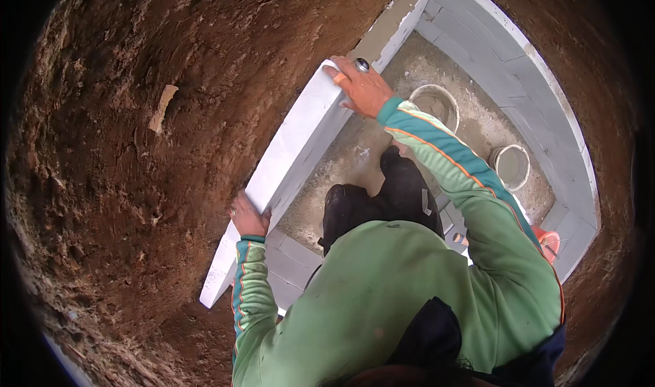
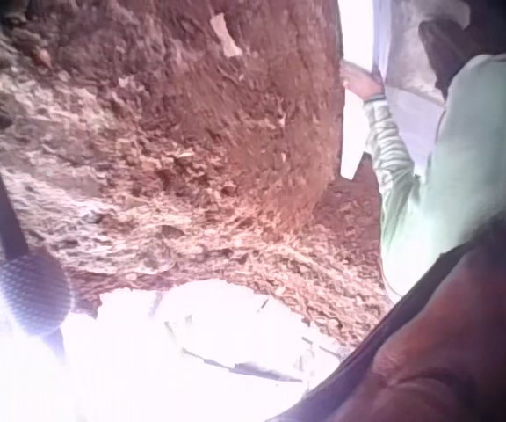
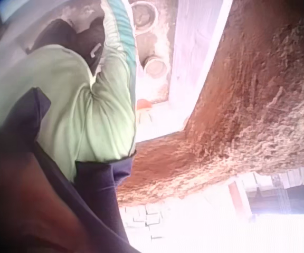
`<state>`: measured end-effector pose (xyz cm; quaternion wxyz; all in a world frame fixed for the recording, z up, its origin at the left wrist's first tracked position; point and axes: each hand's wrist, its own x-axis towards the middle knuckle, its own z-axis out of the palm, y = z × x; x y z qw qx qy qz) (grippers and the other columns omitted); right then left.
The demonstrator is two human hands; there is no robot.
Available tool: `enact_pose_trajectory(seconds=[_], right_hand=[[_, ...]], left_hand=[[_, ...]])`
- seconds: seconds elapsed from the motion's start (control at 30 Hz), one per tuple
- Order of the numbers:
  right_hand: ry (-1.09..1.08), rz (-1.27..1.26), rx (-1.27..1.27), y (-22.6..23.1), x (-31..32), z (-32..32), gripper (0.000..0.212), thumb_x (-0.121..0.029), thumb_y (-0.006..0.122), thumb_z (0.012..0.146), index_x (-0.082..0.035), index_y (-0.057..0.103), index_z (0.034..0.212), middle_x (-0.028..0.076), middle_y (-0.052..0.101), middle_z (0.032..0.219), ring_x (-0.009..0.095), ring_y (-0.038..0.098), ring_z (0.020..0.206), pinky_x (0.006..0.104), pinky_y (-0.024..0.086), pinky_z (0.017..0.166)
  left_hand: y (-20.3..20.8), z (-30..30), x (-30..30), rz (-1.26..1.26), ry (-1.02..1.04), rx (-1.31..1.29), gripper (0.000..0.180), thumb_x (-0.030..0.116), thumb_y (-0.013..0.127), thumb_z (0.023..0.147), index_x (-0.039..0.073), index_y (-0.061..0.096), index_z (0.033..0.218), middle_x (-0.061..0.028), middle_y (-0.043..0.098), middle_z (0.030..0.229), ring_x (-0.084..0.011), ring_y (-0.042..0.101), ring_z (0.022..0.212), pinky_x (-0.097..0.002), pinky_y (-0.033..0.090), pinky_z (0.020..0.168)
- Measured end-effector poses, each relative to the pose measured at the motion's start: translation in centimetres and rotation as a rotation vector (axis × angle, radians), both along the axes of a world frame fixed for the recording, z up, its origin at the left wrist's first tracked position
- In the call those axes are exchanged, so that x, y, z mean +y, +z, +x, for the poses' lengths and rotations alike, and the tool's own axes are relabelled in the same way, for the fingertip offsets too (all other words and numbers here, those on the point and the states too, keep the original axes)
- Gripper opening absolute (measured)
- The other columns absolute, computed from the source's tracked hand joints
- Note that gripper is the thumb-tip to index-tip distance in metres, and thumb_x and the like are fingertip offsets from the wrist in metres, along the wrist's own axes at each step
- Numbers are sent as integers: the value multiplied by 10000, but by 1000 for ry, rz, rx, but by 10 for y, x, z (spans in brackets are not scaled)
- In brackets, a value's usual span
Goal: The person applies mortar to the edges of white bricks using a trowel and places them to build a wall structure inside a pit, tapping them into place with a hammer.
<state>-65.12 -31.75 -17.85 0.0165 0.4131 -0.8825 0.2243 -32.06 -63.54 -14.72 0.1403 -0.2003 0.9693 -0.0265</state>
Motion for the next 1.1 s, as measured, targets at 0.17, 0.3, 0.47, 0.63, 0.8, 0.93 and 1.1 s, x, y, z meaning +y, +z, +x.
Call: enact_pose_trajectory(seconds=[0.17,0.3,0.47,0.63,0.8,0.93,1.1], right_hand=[[-45,175,-60,-6,6,5,938,-208,798,764,-284,308,1560,144,517,1133,357,636,996,456,532,790],[-50,260,-69,13,-2,-5,912,-201,784,772,-302,314,1547,153,546,1073,344,678,873,446,549,717],[22,292,-73,17,-4,-23,833,-176,756,785,-305,355,1504,168,590,1067,345,703,807,453,570,679],[15,207,-6,4,14,-19,811,-142,740,753,-299,401,1473,134,603,1035,340,695,759,460,571,651],[-75,206,-65,4,52,-43,799,-105,717,738,-306,431,1456,117,596,1040,352,686,792,459,570,674],[-101,163,-46,18,102,-110,810,-146,769,724,-294,440,1449,131,588,1093,365,687,828,473,573,713],[-155,220,-18,41,175,-230,874,-140,809,731,-314,394,1480,135,594,1128,369,674,950,471,568,802]], left_hand=[[-6,13,8,-27,-10,33,968,286,868,669,-38,349,1419,-221,502,1286,-390,502,1193,-552,328,1065],[-7,10,7,58,10,67,965,229,875,639,-37,362,1411,-224,507,1280,-397,497,1188,-551,322,1052],[-7,8,1,134,0,103,970,213,882,601,-44,385,1394,-241,508,1280,-410,489,1191,-549,327,1034],[-9,13,13,112,23,127,1000,218,895,548,-37,408,1382,-240,510,1279,-427,474,1197,-562,321,1035],[23,-24,55,85,51,107,997,196,888,530,-3,420,1388,-213,520,1234,-402,482,1169,-565,310,1046],[51,-99,96,184,-3,211,957,170,856,535,-4,437,1378,-204,525,1213,-401,495,1142,-552,316,1040],[44,-220,175,225,-51,273,945,184,876,587,-1,425,1397,-213,534,1256,-404,488,1187,-522,343,1012]])
